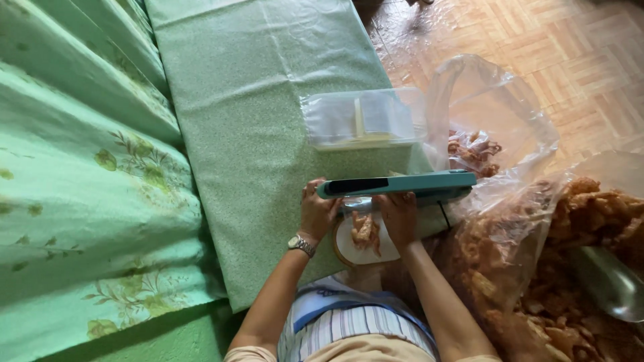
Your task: Filling and sealing plastic bags with snacks
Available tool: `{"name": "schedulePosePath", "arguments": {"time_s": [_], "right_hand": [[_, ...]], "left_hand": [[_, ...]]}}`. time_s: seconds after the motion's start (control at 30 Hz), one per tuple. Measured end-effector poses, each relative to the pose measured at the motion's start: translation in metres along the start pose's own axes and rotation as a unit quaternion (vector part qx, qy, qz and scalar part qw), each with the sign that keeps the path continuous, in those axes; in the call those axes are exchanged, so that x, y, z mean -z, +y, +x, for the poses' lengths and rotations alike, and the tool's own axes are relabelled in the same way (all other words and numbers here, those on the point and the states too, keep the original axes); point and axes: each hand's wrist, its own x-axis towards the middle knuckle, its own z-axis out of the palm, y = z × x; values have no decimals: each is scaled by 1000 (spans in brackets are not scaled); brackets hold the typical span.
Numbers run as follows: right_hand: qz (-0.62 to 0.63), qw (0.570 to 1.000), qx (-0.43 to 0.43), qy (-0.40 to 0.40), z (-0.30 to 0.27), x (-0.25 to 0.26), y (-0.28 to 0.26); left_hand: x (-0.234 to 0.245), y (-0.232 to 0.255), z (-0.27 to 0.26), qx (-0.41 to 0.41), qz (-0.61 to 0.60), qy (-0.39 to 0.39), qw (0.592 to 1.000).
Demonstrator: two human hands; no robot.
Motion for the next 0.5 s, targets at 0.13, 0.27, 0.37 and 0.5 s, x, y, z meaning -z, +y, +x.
{"name": "schedulePosePath", "arguments": {"time_s": [0.13, 0.27, 0.37, 0.5], "right_hand": [[-2, 1000, -6, 24, 22, 8, -7], [13, 999, -15, -27, 6, -17, 11], [20, 998, -30, -58, 8, -20, 13], [39, 996, -52, -54, 9, -22, 14]], "left_hand": [[-18, -17, -5, 54, -46, -3, 998], [-28, -33, -4, 81, -45, -77, 993], [-32, -39, -2, 82, -71, -120, 987], [-15, -35, 29, -87, -71, -133, 985]]}}
